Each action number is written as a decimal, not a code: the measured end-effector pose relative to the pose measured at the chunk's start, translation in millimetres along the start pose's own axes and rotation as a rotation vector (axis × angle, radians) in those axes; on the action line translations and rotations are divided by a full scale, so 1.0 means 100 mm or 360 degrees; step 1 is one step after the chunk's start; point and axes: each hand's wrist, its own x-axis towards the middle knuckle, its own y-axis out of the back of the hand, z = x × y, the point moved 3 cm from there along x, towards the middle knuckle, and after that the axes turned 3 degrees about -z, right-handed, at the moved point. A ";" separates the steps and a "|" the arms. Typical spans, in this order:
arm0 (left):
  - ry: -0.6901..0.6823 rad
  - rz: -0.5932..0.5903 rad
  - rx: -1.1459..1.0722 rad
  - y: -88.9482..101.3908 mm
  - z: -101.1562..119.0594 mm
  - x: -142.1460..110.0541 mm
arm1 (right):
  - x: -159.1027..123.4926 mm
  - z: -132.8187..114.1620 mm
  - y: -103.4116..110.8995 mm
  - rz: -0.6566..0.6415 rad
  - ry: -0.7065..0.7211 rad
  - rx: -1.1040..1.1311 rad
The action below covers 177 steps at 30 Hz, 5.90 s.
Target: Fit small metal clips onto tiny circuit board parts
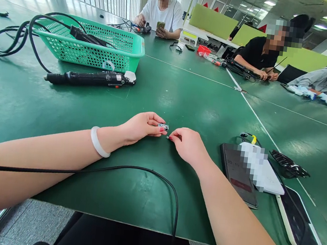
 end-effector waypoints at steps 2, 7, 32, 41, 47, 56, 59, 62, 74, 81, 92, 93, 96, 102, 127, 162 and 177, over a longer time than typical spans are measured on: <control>0.0000 0.0000 0.0007 0.00 0.00 0.00 | 0.00 0.01 0.02 0.0018 0.0021 -0.0014; 0.0007 0.0005 0.0021 0.00 0.01 -0.01 | -0.01 0.06 0.10 0.0093 -0.0057 0.0189; -0.0004 -0.0020 0.0063 -0.01 0.01 -0.02 | 0.06 0.25 0.11 0.0000 -0.0011 -0.0084; -0.0068 -0.0088 0.0230 -0.01 -0.03 -0.01 | -0.02 0.04 0.21 0.0294 0.0129 -0.0009; -0.0086 -0.0096 0.0380 -0.01 -0.04 0.00 | -0.10 -0.21 0.15 0.0346 0.0365 0.0142; -0.0104 -0.0119 0.0417 -0.02 -0.03 -0.01 | -0.11 -0.23 0.12 0.0319 0.0373 0.0090; -0.0101 -0.0127 0.0399 -0.02 -0.03 -0.01 | -0.11 -0.24 0.12 0.0337 0.0406 0.0038; -0.0070 -0.0113 0.0386 -0.02 -0.03 0.00 | -0.11 -0.24 0.12 0.0344 0.0413 0.0001; -0.0040 -0.0092 0.0227 -0.03 -0.01 -0.02 | -0.11 -0.19 0.16 0.0368 0.0338 0.0155; -0.0017 -0.0098 0.0245 -0.02 -0.02 -0.01 | -0.09 -0.18 0.12 0.0243 0.0282 0.0133; -0.0024 -0.0134 0.0358 -0.02 -0.01 -0.01 | -0.07 -0.17 0.12 0.0239 0.0276 0.0124; -0.0026 -0.0137 0.0362 -0.02 -0.01 -0.01 | -0.07 -0.17 0.12 0.0241 0.0279 0.0125; -0.0033 -0.0152 0.0330 -0.02 -0.01 -0.01 | -0.06 -0.14 0.11 0.0271 0.0279 0.0123; -0.0054 -0.0147 0.0232 -0.01 -0.01 -0.02 | 0.00 -0.06 0.10 0.0414 0.0263 0.0083; -0.0018 -0.0084 0.0188 -0.03 0.00 -0.02 | 0.06 0.00 0.04 0.0443 0.0239 0.0035; -0.0007 0.0584 0.0890 0.91 0.47 -0.70 | 0.02 0.04 0.06 0.0444 0.0238 0.0535; 0.0119 0.0610 0.2878 1.54 0.67 -1.21 | 0.02 0.06 0.05 0.0429 0.0252 0.0572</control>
